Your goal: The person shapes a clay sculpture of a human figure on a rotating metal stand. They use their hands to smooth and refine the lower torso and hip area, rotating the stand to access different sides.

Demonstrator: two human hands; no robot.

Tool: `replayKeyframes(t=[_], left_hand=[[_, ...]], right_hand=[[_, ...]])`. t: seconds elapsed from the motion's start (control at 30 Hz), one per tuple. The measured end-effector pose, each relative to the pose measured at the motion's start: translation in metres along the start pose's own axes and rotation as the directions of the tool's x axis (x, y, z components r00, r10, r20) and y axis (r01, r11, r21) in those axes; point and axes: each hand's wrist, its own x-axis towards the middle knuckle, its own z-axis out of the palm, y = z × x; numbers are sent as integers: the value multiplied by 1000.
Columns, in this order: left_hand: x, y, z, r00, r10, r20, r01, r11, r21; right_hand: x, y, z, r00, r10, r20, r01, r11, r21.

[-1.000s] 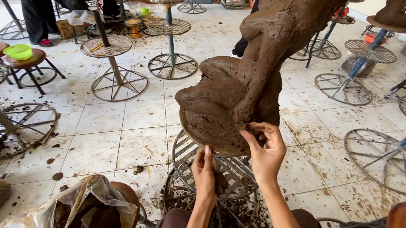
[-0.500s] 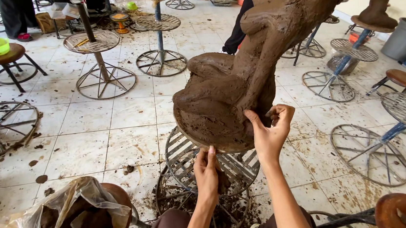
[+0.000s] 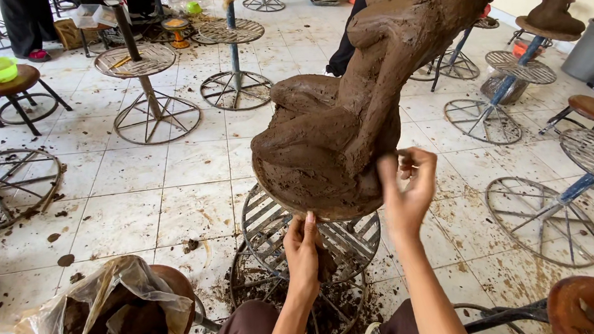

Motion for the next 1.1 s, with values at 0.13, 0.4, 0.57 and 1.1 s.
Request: replayKeyframes(t=[0.13,0.4,0.57,1.1], left_hand=[[-3,5,2,999,-43,-20,42,998,-55],[7,5,-7,999,6,-49,-10,997,-72],[12,3,-11,997,18,-80,-28,993,-116],[26,-26,-16,986,111,-122,-119,991,-59]], right_hand=[[-11,4,1,883,-392,258,464,811,-357],[-16,15,22,876,-446,183,483,813,-325],[-21,13,36,973,-226,44,230,956,-184],[24,8,-4,644,-526,556,764,481,-430]])
